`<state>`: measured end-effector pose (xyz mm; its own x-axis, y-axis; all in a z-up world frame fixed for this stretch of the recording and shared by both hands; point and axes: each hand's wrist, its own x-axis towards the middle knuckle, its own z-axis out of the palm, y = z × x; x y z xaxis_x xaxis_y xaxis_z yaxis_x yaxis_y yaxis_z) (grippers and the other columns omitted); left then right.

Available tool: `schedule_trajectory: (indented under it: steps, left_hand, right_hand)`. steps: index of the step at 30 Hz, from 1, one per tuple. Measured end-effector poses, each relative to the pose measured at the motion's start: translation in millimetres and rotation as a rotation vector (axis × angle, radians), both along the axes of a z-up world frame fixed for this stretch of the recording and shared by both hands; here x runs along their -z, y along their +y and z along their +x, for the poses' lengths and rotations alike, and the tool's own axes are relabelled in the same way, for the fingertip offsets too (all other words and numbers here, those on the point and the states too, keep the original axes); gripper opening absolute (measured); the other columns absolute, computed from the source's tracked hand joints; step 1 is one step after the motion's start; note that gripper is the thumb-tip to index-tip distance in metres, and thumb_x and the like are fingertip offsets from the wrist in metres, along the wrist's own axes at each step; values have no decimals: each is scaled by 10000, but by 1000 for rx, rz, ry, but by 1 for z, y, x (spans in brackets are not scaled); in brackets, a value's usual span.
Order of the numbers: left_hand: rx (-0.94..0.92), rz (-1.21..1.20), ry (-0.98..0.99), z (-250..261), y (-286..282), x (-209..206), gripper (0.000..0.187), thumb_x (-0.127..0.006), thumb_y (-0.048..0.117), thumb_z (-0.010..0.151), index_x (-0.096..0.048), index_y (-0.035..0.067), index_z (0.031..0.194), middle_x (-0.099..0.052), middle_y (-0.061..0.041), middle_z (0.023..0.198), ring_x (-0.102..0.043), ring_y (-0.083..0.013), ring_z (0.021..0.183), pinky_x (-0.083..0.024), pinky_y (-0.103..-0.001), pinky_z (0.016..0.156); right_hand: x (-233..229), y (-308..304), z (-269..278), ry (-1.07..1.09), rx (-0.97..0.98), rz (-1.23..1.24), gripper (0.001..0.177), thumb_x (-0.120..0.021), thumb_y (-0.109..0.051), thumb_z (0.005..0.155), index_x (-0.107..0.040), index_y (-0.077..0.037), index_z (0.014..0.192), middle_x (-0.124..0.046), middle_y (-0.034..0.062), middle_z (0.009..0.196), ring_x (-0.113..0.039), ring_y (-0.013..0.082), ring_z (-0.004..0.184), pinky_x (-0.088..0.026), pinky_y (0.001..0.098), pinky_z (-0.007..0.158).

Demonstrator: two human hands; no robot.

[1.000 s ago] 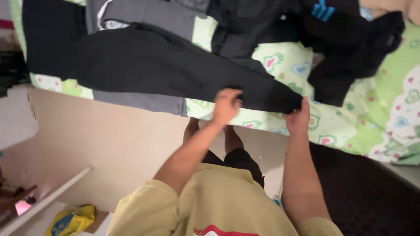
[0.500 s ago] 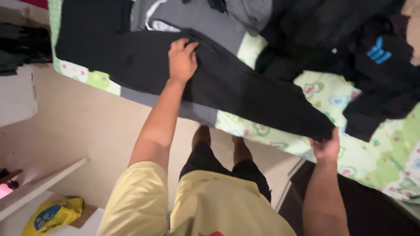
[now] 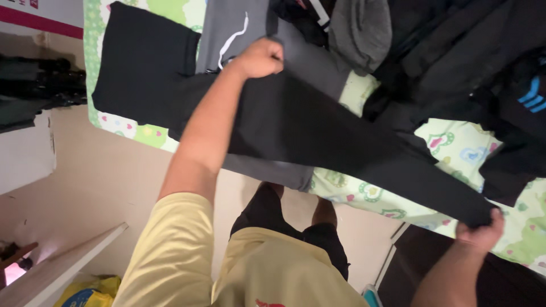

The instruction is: The person folds several items of clothing on a bed, including patterned shorts, a black t-shirt, black pants, and a black long-sleeve shirt. Each item is smoothed, folded, and placed in a neat stack.

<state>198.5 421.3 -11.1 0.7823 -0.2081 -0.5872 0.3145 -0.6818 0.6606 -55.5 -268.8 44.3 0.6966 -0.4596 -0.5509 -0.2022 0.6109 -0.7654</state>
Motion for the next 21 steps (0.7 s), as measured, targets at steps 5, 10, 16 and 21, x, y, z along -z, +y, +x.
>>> schedule_trajectory:
  steps: [5, 10, 16, 21]
  left_hand:
    - [-117, 396, -515, -22, -34, 13, 401, -769, 155, 726, -692, 104, 1116, -659, -126, 1133, -585, -341, 1116, -441, -534, 885]
    - [-352, 458, -670, -103, -3, -26, 425, -793, 235, 818, -679, 132, 1215, -668, -93, 1168, -597, -327, 1164, -444, -514, 987]
    - [-931, 736, -431, -215, 87, -35, 634, -814, 285, 762, -616, 68, 1323, -629, -174, 1310, -540, -398, 1241, -423, -517, 1041]
    - [-1167, 341, 27, -266, 141, 5, 823, -845, 336, 765, -488, 12, 1431, -593, -208, 1349, -562, -354, 1309, -441, -402, 1123]
  right_hand:
    - [-3, 14, 23, 124, 32, -68, 340, -666, -128, 1079, -602, -45, 1402, -736, 106, 1315, -756, 277, 1177, -636, 454, 1066]
    - [2, 28, 38, 216, -51, -69, 339, -643, -116, 1073, -567, -32, 1393, -694, 135, 1324, -729, 291, 1178, -584, 472, 1010]
    - [-8, 18, 23, 471, -243, 19, 369, -645, -48, 998, -574, -89, 1357, -684, 105, 1331, -685, 291, 1213, -556, 489, 1033]
    - [-31, 8, 24, 104, -253, 117, 451, -656, 16, 938, -585, -98, 1368, -665, 106, 1364, -642, 315, 1290, -519, 515, 1123]
